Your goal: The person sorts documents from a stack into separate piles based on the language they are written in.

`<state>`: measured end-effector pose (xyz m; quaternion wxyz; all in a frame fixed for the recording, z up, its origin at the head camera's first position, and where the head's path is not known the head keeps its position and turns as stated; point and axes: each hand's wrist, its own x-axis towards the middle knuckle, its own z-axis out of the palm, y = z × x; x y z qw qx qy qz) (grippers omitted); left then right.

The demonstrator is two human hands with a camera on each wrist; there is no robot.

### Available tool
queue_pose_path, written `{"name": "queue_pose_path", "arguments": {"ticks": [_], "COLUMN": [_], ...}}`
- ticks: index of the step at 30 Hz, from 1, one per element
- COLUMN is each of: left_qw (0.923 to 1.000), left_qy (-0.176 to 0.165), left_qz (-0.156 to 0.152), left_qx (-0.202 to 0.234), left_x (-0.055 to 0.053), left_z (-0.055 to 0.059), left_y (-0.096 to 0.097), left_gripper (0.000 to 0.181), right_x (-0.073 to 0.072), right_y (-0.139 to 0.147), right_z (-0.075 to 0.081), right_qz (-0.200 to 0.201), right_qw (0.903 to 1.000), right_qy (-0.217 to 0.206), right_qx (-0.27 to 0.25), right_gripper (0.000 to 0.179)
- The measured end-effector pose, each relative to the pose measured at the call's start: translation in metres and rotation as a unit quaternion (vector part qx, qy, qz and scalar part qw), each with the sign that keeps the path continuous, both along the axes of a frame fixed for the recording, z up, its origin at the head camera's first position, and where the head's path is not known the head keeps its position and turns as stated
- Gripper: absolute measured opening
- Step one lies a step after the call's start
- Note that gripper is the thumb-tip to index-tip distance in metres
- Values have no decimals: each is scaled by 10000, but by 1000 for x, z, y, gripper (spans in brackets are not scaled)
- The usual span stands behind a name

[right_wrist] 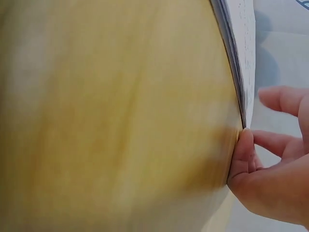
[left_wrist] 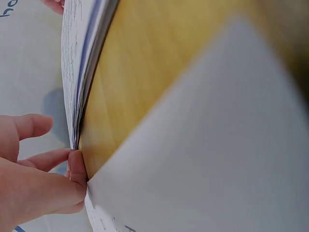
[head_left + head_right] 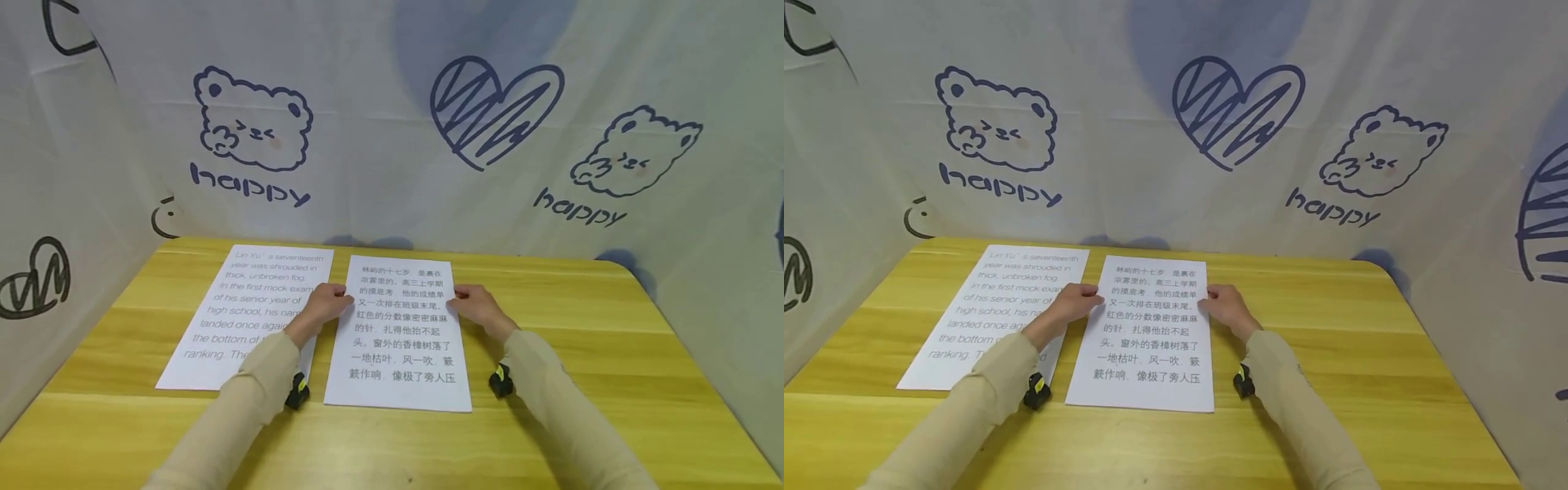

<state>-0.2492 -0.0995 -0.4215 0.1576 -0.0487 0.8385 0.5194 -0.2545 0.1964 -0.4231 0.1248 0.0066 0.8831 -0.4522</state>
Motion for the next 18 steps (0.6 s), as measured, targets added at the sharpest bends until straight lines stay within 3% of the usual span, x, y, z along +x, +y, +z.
{"name": "queue_pose_path", "arguments": {"ticks": [5,18], "left_qw": [9999,9999], "left_qy": [-122,-79], "left_qz": [-11,-70], "left_qx": [-15,95], "left_x": [0,2], "left_z": [2,3], "left_y": [-1,2], "left_gripper": [55,58], "right_x": [1,4], "right_y": [1,1], "right_z": [0,2], "right_qz": [488,701], "right_qw": [9988,9972], "right_qy": [47,111], "right_qx": [-61,-245], "right_gripper": [49,58]}}
